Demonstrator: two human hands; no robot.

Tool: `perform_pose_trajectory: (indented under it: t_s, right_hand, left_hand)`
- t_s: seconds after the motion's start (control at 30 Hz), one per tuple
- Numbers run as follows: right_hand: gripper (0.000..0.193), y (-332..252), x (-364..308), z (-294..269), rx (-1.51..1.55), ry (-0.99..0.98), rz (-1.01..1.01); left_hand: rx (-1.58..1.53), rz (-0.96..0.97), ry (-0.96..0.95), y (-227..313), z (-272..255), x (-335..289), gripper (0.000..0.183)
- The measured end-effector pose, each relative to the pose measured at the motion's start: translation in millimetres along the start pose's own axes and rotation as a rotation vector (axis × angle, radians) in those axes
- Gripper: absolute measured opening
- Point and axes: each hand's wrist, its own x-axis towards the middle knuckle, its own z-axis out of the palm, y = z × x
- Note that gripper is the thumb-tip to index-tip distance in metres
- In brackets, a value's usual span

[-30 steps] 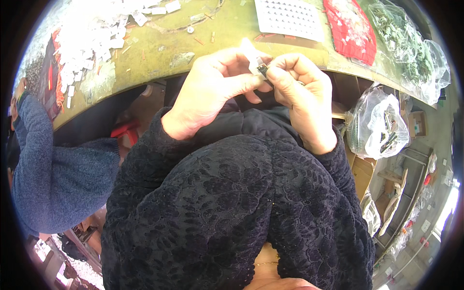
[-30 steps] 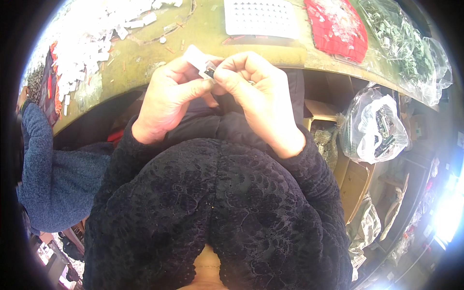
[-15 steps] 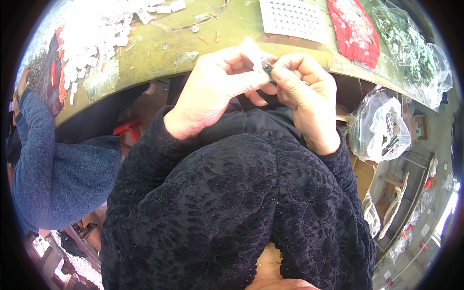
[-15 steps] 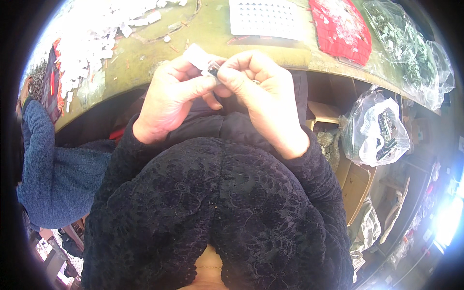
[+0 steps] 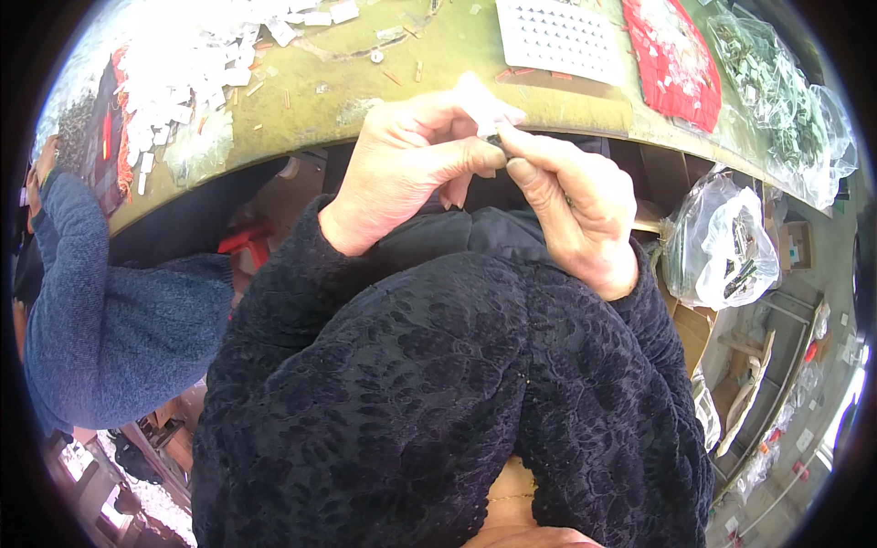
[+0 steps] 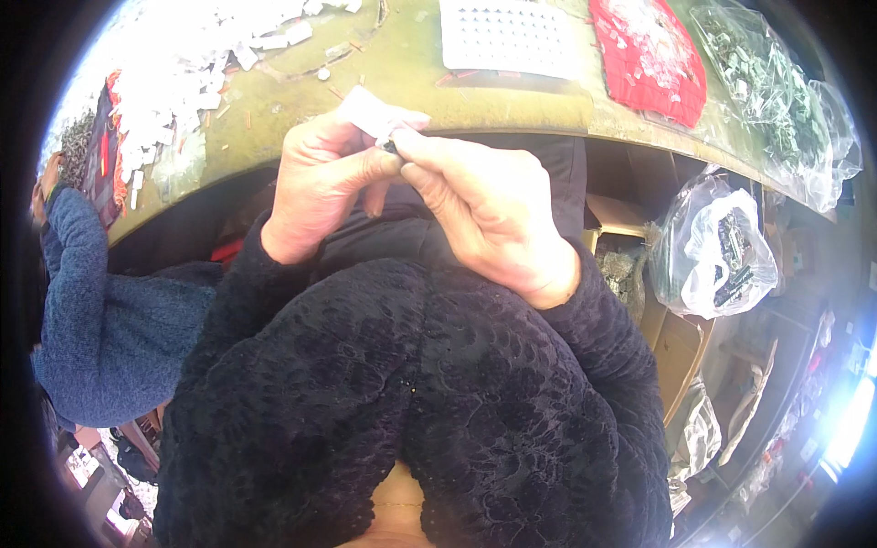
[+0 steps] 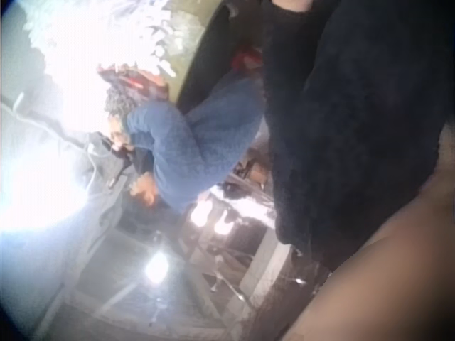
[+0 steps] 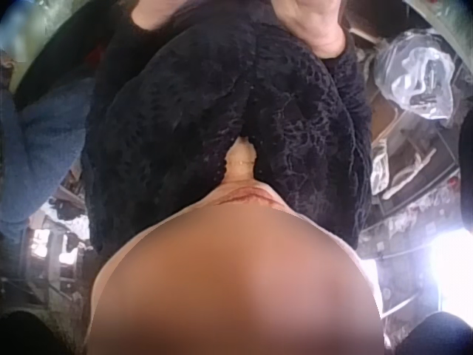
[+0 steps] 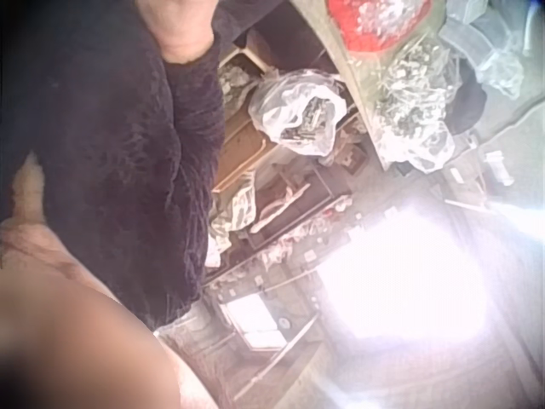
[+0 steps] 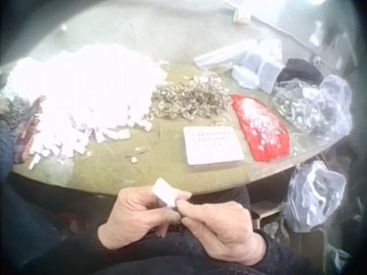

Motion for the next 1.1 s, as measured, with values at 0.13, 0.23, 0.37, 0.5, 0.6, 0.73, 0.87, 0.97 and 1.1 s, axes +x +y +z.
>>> perform_pose_trajectory:
  t_s: [0.13,0.23,0.37,0.5,0.6,0.73,0.87,0.97,1.1]
  right_hand:
    - [0.03,7,1,8,0.049,0.008,0.137]
    - [0.021,1,-3,16,-0.038,0.12,0.289]
    - [0.014,-1,-3,21,-0.071,0.195,0.34]
    - [0.012,-2,-2,18,-0.098,0.179,0.384]
    - [0.01,-1,-2,17,-0.097,0.204,0.387]
    - [0.009,3,-1,17,-0.059,0.202,0.414]
    - [0.009,8,-3,13,0.256,0.134,0.679]
    - [0.011,9,-6,13,0.499,0.116,0.793]
    - [0.013,23,-3,7,0.209,0.108,0.513]
  left_hand:
    - [-0.257,-0.045,0.07,-5,10,2,0.016]
    - [-0.464,-0.093,0.086,-7,13,4,0.014]
    - [-0.543,-0.111,0.154,-10,20,5,0.013]
    - [-0.459,-0.066,0.238,-14,26,5,0.013]
    - [-0.342,-0.025,0.262,-14,27,4,0.014]
    - [-0.224,-0.033,0.205,-13,23,3,0.017]
    - [-0.378,-0.113,0.172,-14,20,3,0.014]
    - [-0.48,-0.206,0.15,-14,16,4,0.019]
    - [-0.443,-0.175,0.115,-12,2,10,0.028]
